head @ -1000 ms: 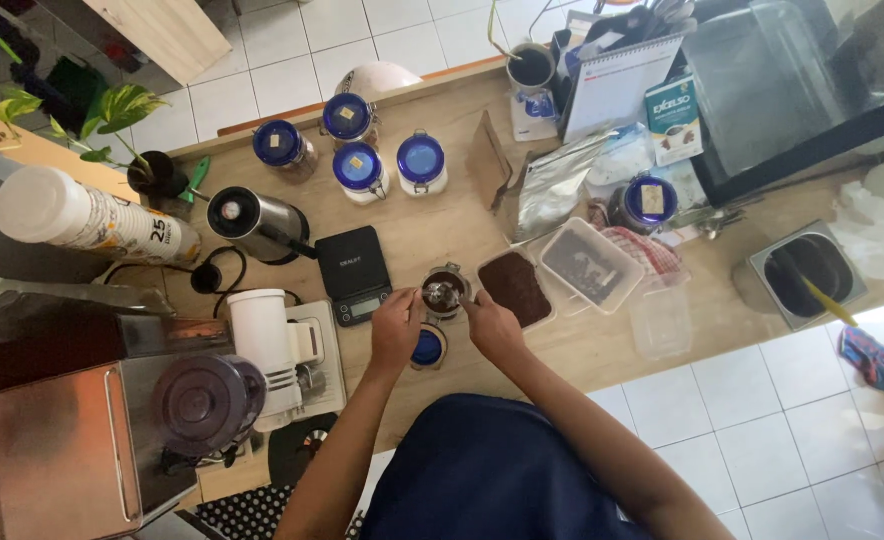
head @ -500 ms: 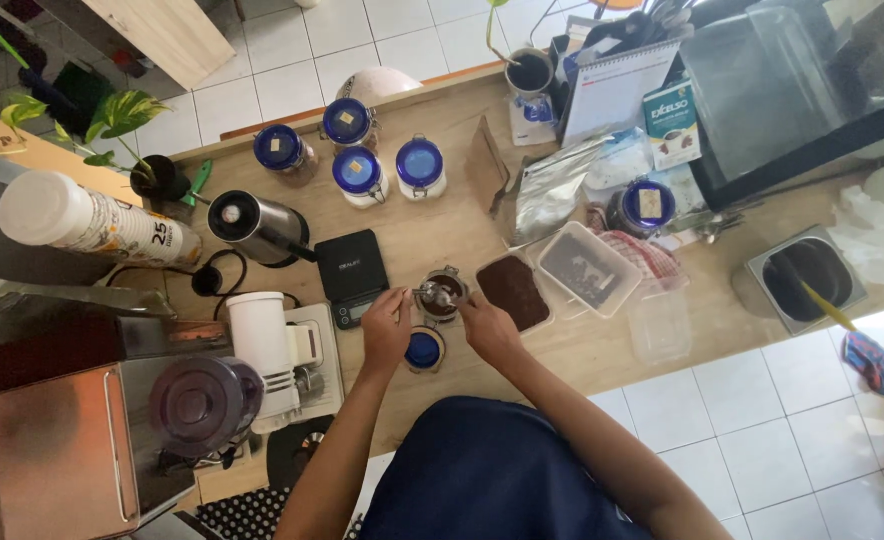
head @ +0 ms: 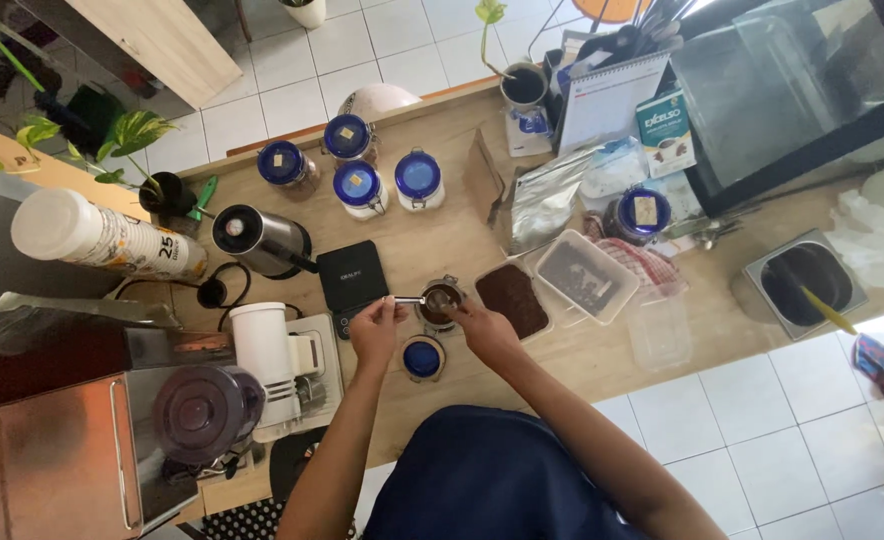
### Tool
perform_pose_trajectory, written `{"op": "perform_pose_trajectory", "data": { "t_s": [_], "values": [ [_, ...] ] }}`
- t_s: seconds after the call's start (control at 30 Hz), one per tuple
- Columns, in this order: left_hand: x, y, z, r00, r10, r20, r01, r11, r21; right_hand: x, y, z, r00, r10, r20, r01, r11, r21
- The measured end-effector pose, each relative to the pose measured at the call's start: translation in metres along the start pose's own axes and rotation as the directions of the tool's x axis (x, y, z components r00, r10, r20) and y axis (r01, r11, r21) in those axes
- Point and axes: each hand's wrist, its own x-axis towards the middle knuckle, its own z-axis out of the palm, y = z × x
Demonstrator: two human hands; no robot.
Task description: Transferring a dark powder, likely coffee or cocoa, from a smaller container into a larger glass jar using a spoon and cleaning the workspace with a brush.
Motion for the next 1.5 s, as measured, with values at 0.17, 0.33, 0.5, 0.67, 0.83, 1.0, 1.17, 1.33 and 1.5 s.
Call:
{"op": "perform_pose_trajectory", "data": {
  "t_s": [0.17, 0.33, 0.5, 0.67, 0.83, 1.0, 1.17, 1.33, 1.5],
  "values": [
    [0.004, -0.011, -0.007, 1.0, -0.017, -0.012, 0.017, 0.998, -0.053, 0.005, -0.013, 0.052, 0.968, 0.248, 0.039, -0.248, 0.924, 0.29],
    [0.004, -0.02, 0.001, 0.998, 0.016, -0.058, -0.011, 0.996, 0.09, -0.002, -0.009, 0.004, 0.995, 0.101, 0.016, -0.103, 0.985, 0.141],
    [-0.006, 0.014, -0.009, 0.994, 0.065, -0.086, -0.056, 0.993, 0.103, 0.005, -0.011, 0.029, 0.972, 0.231, 0.026, -0.221, 0.882, 0.416],
    [-0.021, 0.047, -0.01, 0.977, 0.206, -0.045, -0.193, 0.959, 0.208, 0.0, -0.016, 0.026, 0.964, 0.262, 0.041, -0.255, 0.873, 0.416],
    [-0.025, 0.065, -0.014, 0.937, 0.349, -0.007, -0.344, 0.927, 0.149, -0.001, -0.014, 0.023, 0.982, 0.184, -0.033, -0.16, 0.917, 0.367],
    [-0.016, 0.088, -0.031, 0.855, 0.517, 0.04, -0.51, 0.823, 0.251, -0.01, -0.005, 0.003, 0.988, 0.143, -0.058, -0.119, 0.943, 0.311],
    [-0.019, 0.088, -0.031, 0.827, 0.559, 0.062, -0.557, 0.8, 0.221, -0.006, -0.017, 0.001, 0.938, 0.277, -0.207, -0.147, 0.861, 0.486],
    [-0.035, 0.105, -0.025, 0.844, 0.532, 0.067, -0.536, 0.839, 0.096, -0.011, -0.012, 0.031, 0.933, 0.296, -0.204, -0.119, 0.79, 0.602],
    [-0.033, 0.116, -0.036, 0.91, 0.401, -0.105, -0.41, 0.907, -0.091, -0.025, -0.003, 0.019, 0.917, 0.38, -0.124, -0.236, 0.765, 0.599]
  ]
}}
